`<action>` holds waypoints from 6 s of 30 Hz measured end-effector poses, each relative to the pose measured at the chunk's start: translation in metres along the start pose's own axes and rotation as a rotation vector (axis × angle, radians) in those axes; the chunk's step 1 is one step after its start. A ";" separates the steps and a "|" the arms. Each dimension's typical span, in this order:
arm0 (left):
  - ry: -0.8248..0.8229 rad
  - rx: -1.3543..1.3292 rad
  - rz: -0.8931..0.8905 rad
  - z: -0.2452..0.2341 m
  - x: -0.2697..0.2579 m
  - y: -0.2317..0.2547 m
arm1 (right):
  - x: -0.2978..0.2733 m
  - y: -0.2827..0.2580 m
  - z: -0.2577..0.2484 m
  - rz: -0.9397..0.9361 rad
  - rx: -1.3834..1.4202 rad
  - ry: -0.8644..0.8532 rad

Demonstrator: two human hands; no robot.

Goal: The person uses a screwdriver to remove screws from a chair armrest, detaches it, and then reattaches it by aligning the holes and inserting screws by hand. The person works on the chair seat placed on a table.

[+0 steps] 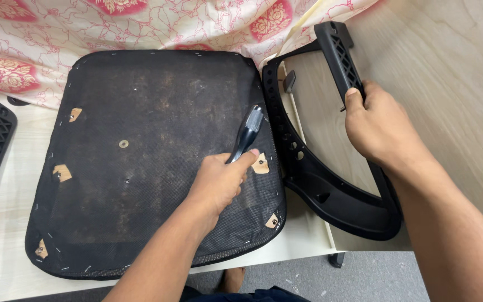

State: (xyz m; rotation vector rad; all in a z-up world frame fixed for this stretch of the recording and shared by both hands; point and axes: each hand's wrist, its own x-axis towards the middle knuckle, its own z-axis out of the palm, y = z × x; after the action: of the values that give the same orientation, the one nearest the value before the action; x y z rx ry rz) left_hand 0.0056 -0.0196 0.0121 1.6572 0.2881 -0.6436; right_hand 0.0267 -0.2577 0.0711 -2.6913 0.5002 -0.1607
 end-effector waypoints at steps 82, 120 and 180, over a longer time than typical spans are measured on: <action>0.058 -0.008 0.036 -0.029 0.002 -0.019 | -0.072 -0.087 0.068 0.352 0.825 -0.558; 0.057 -0.672 0.027 0.028 0.038 -0.061 | -0.002 0.035 0.171 0.413 0.402 -0.856; 0.054 -0.640 0.175 0.049 0.030 -0.081 | -0.033 0.044 0.159 0.342 1.212 -0.824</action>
State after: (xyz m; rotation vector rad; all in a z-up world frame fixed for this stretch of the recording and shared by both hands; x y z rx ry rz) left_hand -0.0249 -0.0564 -0.0756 1.0689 0.3406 -0.3239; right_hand 0.0109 -0.2261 -0.0935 -1.2820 0.3808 0.5470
